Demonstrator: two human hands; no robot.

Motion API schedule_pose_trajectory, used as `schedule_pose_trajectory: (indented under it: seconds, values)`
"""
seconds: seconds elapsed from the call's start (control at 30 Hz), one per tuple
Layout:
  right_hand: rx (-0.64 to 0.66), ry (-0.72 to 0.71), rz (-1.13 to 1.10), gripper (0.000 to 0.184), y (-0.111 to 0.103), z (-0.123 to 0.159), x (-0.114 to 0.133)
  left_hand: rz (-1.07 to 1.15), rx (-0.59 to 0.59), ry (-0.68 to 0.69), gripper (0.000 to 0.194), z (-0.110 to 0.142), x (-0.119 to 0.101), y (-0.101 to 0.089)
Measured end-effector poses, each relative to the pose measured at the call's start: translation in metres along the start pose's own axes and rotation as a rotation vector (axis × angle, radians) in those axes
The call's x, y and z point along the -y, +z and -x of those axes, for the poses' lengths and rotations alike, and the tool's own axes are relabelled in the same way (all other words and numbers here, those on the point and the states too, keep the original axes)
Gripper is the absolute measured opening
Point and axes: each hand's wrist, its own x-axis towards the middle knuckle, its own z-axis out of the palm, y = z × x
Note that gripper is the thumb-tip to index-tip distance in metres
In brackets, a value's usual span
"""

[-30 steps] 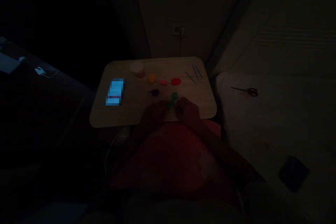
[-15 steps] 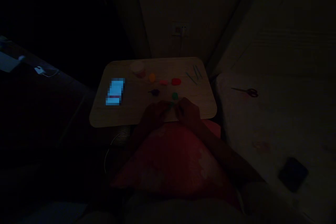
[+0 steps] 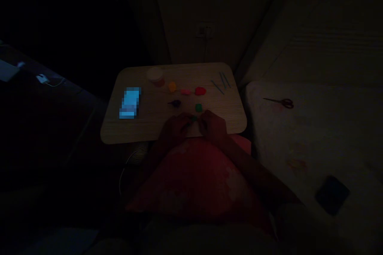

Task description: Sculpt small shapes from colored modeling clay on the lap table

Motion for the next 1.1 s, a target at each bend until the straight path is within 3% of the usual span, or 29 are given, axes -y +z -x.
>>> schedule_pose_trajectory:
  seconds: [1.1]
  values:
    - [0.000, -0.085, -0.041, 0.026, 0.0068, 0.0007, 0.0036, 0.033, -0.009, -0.010, 0.034, 0.0029, -0.0002, -0.0013]
